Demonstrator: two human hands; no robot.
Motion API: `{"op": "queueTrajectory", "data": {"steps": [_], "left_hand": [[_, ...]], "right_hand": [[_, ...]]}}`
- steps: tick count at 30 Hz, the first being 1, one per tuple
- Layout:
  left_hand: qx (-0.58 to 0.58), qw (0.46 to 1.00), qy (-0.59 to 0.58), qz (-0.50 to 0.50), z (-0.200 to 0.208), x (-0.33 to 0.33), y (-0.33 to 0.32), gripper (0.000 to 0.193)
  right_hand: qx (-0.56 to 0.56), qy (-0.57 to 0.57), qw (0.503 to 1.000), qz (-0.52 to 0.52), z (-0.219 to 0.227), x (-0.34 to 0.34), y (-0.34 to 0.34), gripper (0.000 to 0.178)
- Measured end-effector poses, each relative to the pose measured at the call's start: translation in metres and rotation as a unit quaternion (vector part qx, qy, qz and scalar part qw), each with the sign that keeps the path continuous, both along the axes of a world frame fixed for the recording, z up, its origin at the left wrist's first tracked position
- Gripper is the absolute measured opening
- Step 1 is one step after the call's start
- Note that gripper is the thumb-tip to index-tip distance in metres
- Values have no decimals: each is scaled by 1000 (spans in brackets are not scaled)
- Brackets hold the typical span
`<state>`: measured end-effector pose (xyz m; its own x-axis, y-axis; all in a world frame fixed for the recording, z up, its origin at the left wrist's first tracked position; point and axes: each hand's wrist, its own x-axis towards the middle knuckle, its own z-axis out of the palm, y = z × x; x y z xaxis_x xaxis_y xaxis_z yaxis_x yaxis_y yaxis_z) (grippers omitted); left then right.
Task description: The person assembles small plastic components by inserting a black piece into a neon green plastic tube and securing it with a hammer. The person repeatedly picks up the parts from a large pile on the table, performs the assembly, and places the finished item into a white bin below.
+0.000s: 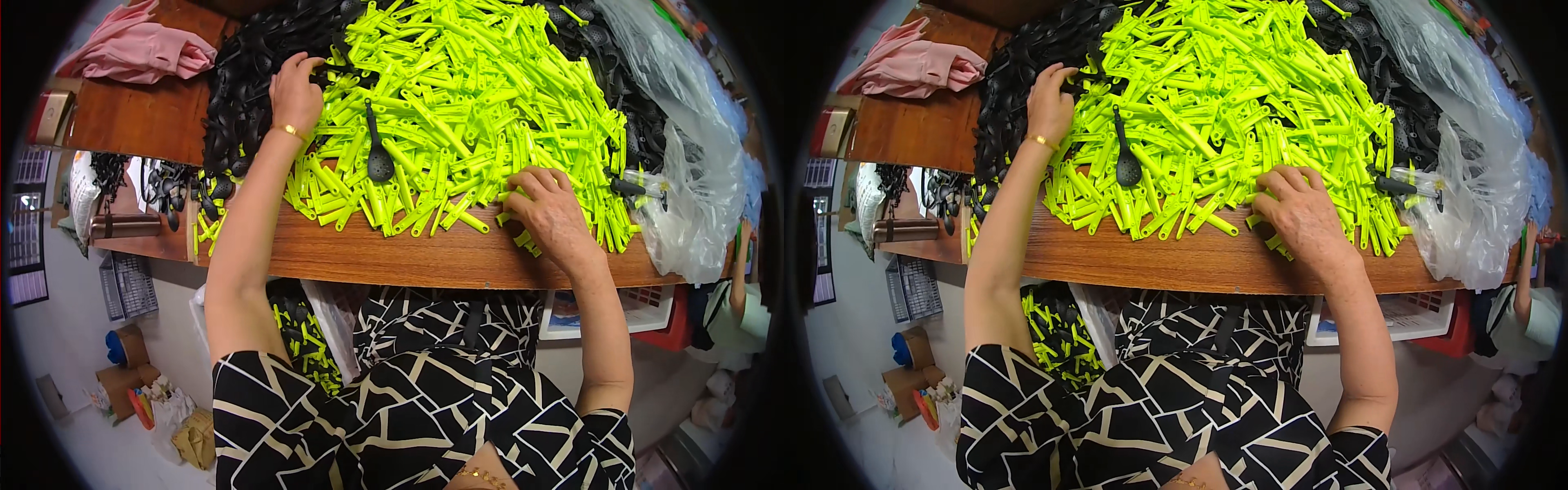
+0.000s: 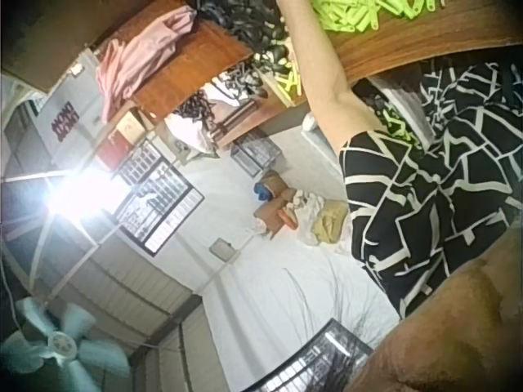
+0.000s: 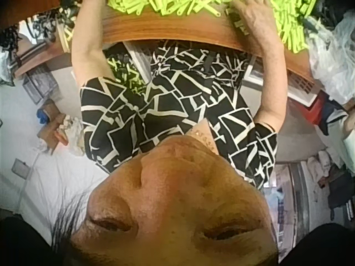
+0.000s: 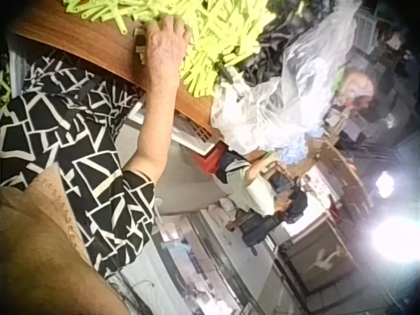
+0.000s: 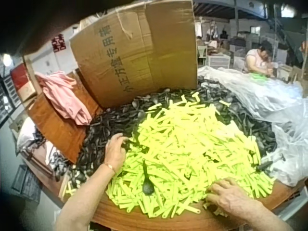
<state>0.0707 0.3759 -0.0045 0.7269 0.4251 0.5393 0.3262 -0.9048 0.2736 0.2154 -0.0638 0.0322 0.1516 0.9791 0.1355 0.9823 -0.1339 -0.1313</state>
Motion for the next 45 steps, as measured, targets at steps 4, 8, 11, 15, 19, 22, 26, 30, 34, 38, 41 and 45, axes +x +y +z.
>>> {"op": "queueTrajectory", "data": {"steps": [4, 8, 11, 15, 19, 22, 26, 30, 34, 38, 41, 45], "left_hand": [[-22, 999, 25, -2, 21, -7, -81, 18], [-13, 996, 91, 9, 12, -10, -122, 26], [-68, 998, 13, -3, 1, -8, -121, 23], [-283, 940, -166, -94, 17, 4, -145, 14], [-639, 736, -129, -181, 39, -9, -203, 26], [-687, 693, -13, -218, 40, -24, -237, 28], [-502, 828, 43, -245, 49, -38, -260, 21], [-351, 905, 66, -231, 70, -41, -272, 16], [-310, 917, 44, -246, 70, -44, -277, 16], [-323, 914, 43, -241, 64, -48, -279, 16], [-328, 911, 47, -245, 61, -48, -277, 16], [-296, 919, 40, -258, 64, -51, -281, 14]], "right_hand": [[31, 28, 999, -21, -5, 2, 0, 11], [118, 100, 985, -78, -23, 1, -3, 20], [263, 261, 916, -156, -16, -10, -5, 20], [361, 547, 727, -204, -26, -20, -18, 7], [348, 507, 762, -204, -12, -28, -19, 14], [318, 327, 885, -98, 24, -25, -8, 15], [273, 280, 920, -35, 53, -25, -9, 20], [261, 281, 923, -18, 58, -29, -7, 17], [228, 262, 936, -53, 55, -34, -7, 17], [223, 267, 936, -45, 57, -36, -9, 17], [232, 268, 934, -33, 48, -34, -11, 17], [204, 249, 945, -61, 54, -40, -11, 20]]}}
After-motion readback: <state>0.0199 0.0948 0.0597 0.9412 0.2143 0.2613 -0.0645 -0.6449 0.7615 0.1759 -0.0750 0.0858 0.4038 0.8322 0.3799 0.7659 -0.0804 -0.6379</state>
